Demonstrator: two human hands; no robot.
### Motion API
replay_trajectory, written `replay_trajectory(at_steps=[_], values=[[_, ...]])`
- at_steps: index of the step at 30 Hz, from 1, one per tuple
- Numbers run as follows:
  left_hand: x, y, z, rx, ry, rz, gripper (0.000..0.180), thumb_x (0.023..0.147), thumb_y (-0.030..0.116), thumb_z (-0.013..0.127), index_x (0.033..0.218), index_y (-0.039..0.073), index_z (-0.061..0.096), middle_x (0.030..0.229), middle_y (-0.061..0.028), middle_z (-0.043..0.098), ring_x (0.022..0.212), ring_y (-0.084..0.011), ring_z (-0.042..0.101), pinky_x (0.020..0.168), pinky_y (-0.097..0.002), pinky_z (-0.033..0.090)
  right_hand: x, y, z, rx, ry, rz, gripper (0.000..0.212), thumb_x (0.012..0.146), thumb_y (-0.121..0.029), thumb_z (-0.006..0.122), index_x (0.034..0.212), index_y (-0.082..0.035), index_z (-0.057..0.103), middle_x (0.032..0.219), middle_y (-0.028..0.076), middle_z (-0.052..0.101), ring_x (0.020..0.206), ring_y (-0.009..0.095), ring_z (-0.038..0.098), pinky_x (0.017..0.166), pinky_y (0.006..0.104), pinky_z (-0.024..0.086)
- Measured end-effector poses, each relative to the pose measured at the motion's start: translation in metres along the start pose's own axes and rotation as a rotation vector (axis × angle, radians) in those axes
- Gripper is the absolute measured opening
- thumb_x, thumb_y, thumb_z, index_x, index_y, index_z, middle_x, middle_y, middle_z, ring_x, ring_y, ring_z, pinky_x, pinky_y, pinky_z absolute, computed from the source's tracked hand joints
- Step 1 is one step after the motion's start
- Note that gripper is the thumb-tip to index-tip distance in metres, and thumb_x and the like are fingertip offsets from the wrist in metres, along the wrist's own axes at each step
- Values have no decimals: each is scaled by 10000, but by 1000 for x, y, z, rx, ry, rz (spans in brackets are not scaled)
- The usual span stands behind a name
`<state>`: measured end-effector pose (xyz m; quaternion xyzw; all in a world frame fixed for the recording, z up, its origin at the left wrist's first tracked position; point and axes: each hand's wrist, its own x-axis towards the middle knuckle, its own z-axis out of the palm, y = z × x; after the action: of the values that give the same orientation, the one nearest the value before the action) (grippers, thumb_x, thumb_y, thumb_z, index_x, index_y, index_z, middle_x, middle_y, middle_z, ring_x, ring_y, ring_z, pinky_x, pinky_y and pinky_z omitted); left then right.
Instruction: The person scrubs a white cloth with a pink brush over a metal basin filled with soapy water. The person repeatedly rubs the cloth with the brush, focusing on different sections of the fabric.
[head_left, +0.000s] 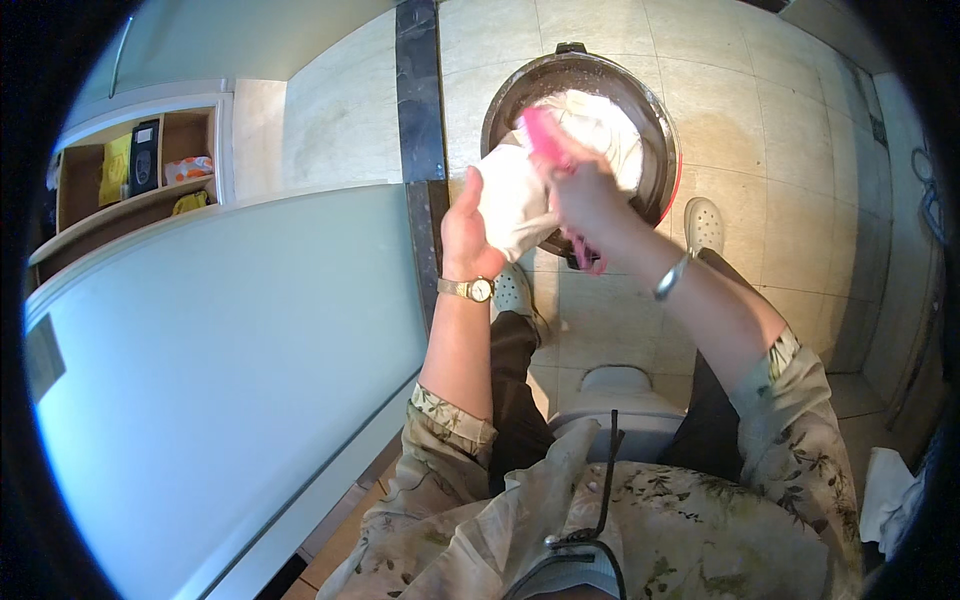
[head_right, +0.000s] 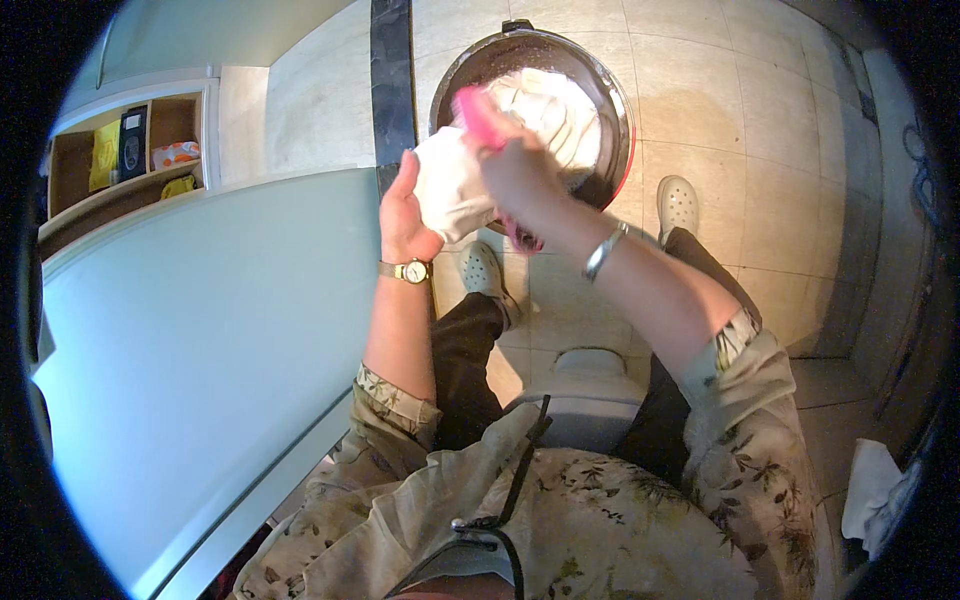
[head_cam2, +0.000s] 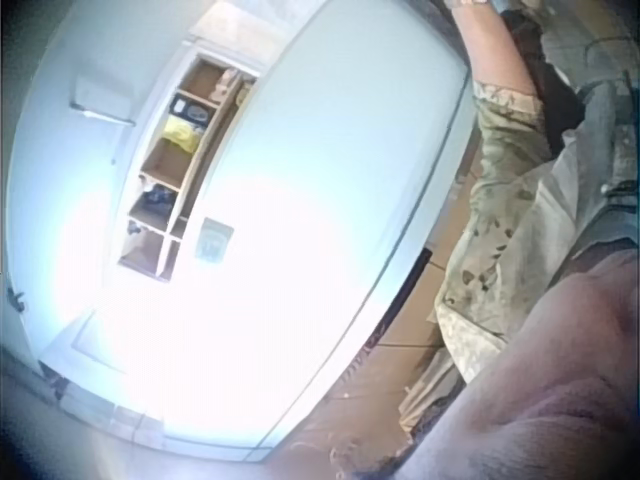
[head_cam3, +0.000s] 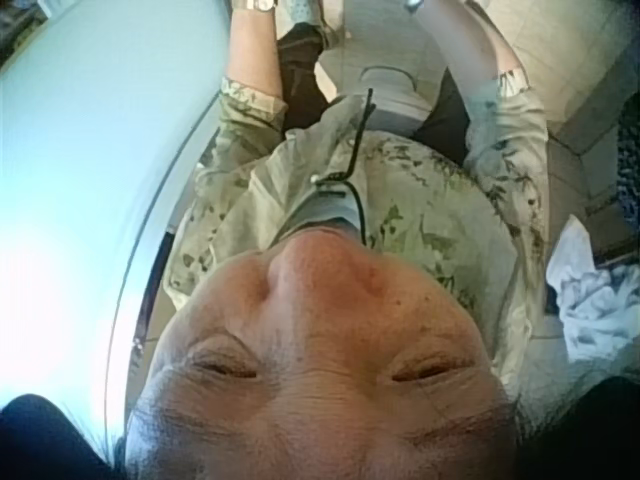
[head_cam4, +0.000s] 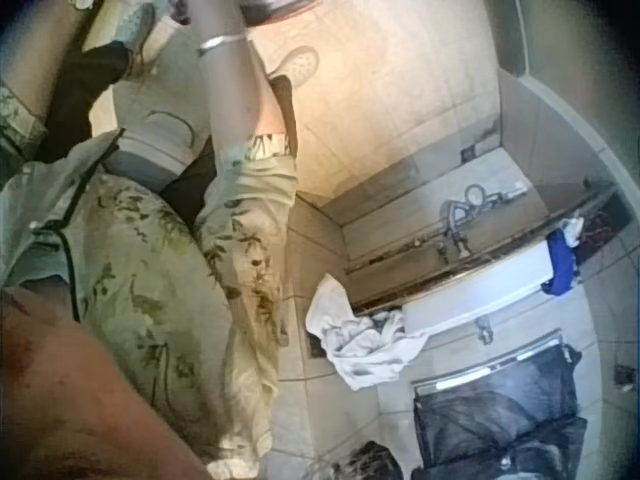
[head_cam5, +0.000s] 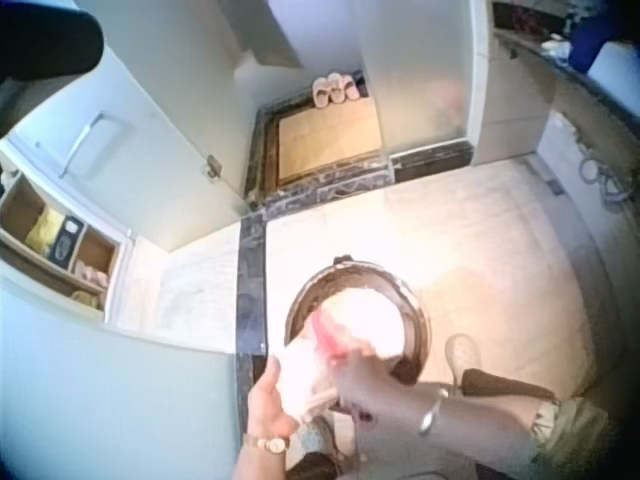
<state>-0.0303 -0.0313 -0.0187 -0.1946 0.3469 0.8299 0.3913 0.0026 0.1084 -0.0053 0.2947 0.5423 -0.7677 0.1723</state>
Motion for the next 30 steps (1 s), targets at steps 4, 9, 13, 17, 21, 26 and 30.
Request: replay_trajectory(at_steps=[4,9,13,17,21,26,30], values=[[6,-1,-15,-26,30,68,486,934,419,370,1206,26,458,1102,-118,572,1009,-259,555,860,-389,449,-29,24,24,-341,-107,-529,489,850,-134,549,1308,-46,399,1110,167,546,1018,227,548,879,303,440],[0,-4,5,-47,-28,-5,569,914,498,347,1222,31,449,1154,-117,549,1041,-263,538,907,-398,425,-5,4,-1,-327,-57,-203,526,855,-168,557,1337,-79,366,937,123,594,789,181,610,650,268,505],[7,1,-27,-104,-212,24,651,892,563,328,1253,29,423,1177,-124,540,1068,-256,533,902,-392,433,0,38,18,-466,48,-754,469,871,-145,551,1310,-63,407,877,104,618,656,122,562,570,222,467],[1,-9,7,40,-29,31,698,878,608,292,1247,31,428,1166,-117,544,1037,-250,550,905,-386,433,0,7,-6,-93,-51,-83,453,849,-156,561,1242,36,446,1118,170,553,990,206,561,849,308,461],[2,-4,-5,40,-38,69,790,838,667,299,1263,11,415,1202,-133,522,1081,-271,520,947,-399,395,-29,39,23,-418,-44,-795,399,852,-127,544,1191,65,459,1216,189,477,1098,210,494,942,319,392],[-3,-14,17,169,64,104,851,808,703,317,1261,-10,415,1225,-136,510,1108,-266,511,963,-396,383,-7,-9,-5,-217,-6,0,430,880,-206,530,1229,31,447,779,107,639,629,125,612,543,224,494],[-3,4,3,-36,-145,45,799,818,705,274,1174,18,474,999,-99,600,867,-211,598,760,-336,498,-27,27,15,-313,-77,-261,456,874,-177,533,1282,-15,410,745,74,607,557,125,581,491,213,468]])
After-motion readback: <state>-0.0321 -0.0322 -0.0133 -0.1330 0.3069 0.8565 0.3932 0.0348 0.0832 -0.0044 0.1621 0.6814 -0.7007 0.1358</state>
